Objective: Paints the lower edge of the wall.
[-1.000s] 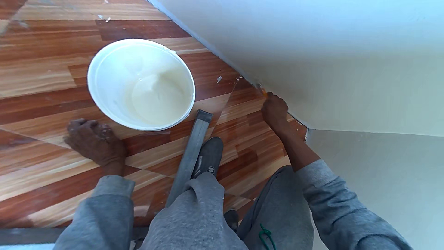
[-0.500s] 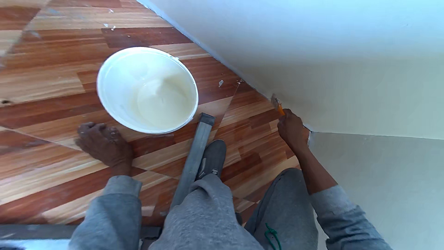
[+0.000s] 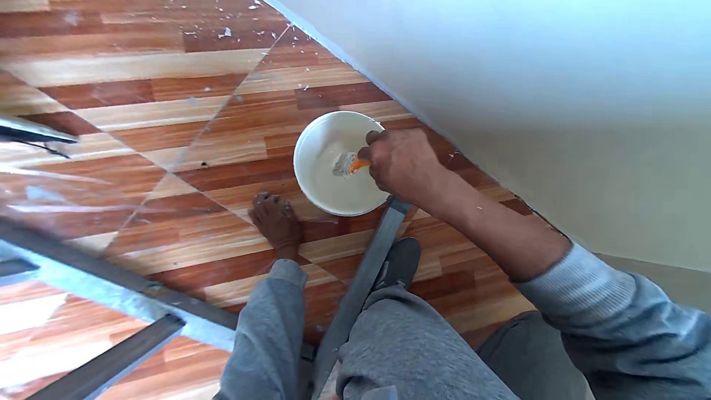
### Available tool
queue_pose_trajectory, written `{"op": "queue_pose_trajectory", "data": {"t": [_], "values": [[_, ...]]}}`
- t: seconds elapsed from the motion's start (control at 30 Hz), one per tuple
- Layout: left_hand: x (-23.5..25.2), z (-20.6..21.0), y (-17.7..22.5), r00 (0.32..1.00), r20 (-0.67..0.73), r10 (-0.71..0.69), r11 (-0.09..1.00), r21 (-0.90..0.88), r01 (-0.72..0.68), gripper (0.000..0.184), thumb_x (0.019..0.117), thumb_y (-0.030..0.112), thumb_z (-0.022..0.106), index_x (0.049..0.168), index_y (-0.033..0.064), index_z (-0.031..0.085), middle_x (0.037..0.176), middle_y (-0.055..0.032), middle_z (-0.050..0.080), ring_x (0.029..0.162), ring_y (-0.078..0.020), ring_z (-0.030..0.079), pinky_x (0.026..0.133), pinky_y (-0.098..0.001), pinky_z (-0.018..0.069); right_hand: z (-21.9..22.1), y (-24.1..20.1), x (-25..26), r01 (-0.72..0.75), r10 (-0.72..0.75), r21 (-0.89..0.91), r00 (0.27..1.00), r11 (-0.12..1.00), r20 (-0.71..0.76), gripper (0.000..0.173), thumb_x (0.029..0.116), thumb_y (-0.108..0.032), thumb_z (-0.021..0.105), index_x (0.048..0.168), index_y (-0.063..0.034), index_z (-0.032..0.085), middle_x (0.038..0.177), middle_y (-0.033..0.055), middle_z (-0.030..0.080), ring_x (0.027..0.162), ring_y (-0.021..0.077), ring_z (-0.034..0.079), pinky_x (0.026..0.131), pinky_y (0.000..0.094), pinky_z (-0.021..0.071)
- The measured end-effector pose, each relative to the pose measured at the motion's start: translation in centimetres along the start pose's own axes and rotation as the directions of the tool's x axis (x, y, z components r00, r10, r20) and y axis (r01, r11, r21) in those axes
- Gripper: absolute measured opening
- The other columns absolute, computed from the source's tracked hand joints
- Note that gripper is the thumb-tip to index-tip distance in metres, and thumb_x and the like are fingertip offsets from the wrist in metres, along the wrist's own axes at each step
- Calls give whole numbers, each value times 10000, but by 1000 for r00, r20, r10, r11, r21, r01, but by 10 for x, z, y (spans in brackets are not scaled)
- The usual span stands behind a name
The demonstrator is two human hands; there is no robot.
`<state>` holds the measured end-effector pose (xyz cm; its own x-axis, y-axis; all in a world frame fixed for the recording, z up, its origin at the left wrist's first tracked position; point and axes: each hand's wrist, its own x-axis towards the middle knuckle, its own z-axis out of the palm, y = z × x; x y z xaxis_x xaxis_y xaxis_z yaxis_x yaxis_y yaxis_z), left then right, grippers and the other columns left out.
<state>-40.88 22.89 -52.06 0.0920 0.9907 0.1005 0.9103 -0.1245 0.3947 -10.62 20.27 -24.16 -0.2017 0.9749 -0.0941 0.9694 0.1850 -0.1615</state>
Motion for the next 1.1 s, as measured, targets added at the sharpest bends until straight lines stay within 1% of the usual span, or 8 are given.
{"op": "queue_pose_trajectory", "data": {"t": [0.1, 0.27, 0.4, 0.53, 0.63, 0.83, 0.97, 1.1], "values": [[-1, 1, -1, 1000, 1, 7, 1000, -7, -7, 477, 1068, 392, 324, 1305, 63, 574, 1534, -144, 436, 1474, -315, 338, 1206, -552, 213, 22, -9, 45, -1, 7, -26, 965, 1000, 263, 200, 935, -22, 603, 1049, -85, 754, 1078, 137, 694, 929, 344, 697, 695, 528, 558], [-3, 1, -2, 1000, -6, 5, 1000, 5, -5, 456, 1066, 390, 334, 1315, 89, 569, 1531, -127, 442, 1486, -308, 326, 1217, -557, 199, 100, -7, 22, 36, -36, 62, 999, 997, 8, 152, 818, 29, 742, 903, -96, 727, 1030, 138, 648, 889, 348, 655, 677, 518, 553], [-4, 2, -3, 1000, 17, -14, 1000, 12, 14, 453, 1076, 397, 321, 1339, 116, 559, 1563, -90, 415, 1514, -274, 284, 1237, -548, 161, 109, -11, 27, 21, -25, 97, 999, 995, 45, 125, 858, 45, 713, 907, -70, 717, 1049, 152, 646, 943, 367, 651, 733, 527, 561], [2, -2, 2, 1000, 0, -29, 999, -25, 29, 439, 1066, 382, 367, 1318, 89, 575, 1522, -129, 468, 1502, -294, 318, 1235, -546, 163, 55, -21, 60, -140, 138, -25, 902, 990, 410, 179, 1004, -10, 522, 1002, 6, 700, 1091, 192, 691, 1042, 377, 682, 796, 536, 551], [-3, 5, -4, 1000, 8, -17, 1000, -2, 17, 446, 1075, 396, 339, 1337, 111, 559, 1551, -94, 432, 1514, -266, 289, 1240, -540, 158, 18, -22, 58, -180, 192, -70, 890, 981, 412, 156, 971, -4, 558, 1016, -13, 707, 1061, 193, 698, 1020, 390, 688, 759, 558, 552], [-4, 8, -8, 1000, 4, -11, 1000, 26, 11, 438, 1073, 395, 332, 1330, 124, 561, 1569, -64, 409, 1518, -245, 275, 1239, -527, 164, -13, 27, 25, -264, 162, 292, 930, 919, 330, 149, 981, -177, 628, 1026, -137, 764, 967, 83, 710, 943, 274, 685, 803, 547, 558], [0, 6, -5, 1000, 1, -12, 1000, -2, 12, 442, 1066, 388, 344, 1317, 103, 572, 1545, -103, 425, 1509, -264, 288, 1241, -534, 151, -9, 61, -14, -267, 129, 647, 959, 714, 254, 159, 1000, -198, 634, 1017, -107, 763, 826, 19, 701, 701, 108, 641, 660, 329, 554], [2, -1, 1, 1000, -5, 5, 1000, -14, -6, 467, 1070, 383, 337, 1314, 63, 573, 1526, -146, 445, 1486, -306, 326, 1226, -545, 187, 6, 63, -61, -218, 228, 839, 967, 498, 117, 247, 887, -66, 787, 1127, -121, 766, 869, 38, 737, 648, 128, 652, 554, 278, 554]]}}
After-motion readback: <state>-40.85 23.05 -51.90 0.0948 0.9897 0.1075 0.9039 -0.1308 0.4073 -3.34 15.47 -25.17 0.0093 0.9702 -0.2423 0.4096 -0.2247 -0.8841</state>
